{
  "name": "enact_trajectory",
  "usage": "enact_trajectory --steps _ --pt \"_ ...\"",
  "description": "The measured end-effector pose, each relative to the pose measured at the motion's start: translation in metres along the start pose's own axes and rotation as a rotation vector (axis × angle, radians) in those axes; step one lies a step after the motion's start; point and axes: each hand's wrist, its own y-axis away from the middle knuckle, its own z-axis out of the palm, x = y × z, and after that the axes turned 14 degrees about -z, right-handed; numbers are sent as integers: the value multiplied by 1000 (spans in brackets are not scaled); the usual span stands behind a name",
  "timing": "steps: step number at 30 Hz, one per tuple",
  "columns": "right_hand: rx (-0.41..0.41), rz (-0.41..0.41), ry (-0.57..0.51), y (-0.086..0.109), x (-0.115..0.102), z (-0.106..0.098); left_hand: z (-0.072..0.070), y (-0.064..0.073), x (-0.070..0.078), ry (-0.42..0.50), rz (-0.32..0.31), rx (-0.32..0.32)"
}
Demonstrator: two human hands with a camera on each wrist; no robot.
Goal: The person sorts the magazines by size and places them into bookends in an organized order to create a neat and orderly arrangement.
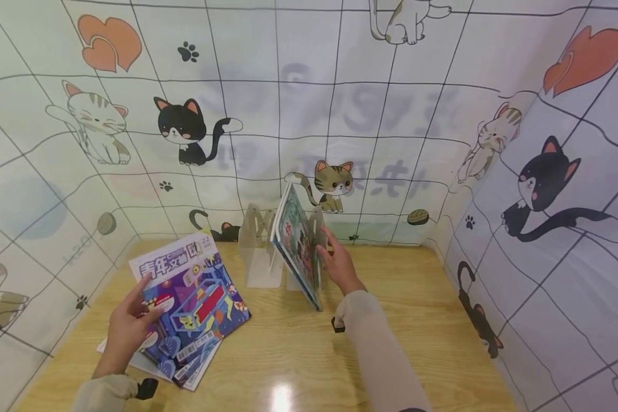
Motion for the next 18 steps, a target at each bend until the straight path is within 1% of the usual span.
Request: enact_trajectory --steps 2,5,7,9,11,18 --pt "-4 2 4 0 0 0 -1 2 3 1 -7 -6" --pt "-7 10 11 -1 0 -1 -1 6 6 3 14 -10" --pt "-9 14 24 -1 0 -1 -1 7 8 8 41 -7" --pt "-8 15 32 0 -1 -1 -2 8 10 12 59 -19" --pt "-7 13 41 0 -1 -1 -2 9 12 17 57 -35" --pt "-6 7 37 0 1 -2 2 11 19 49 94 -64"
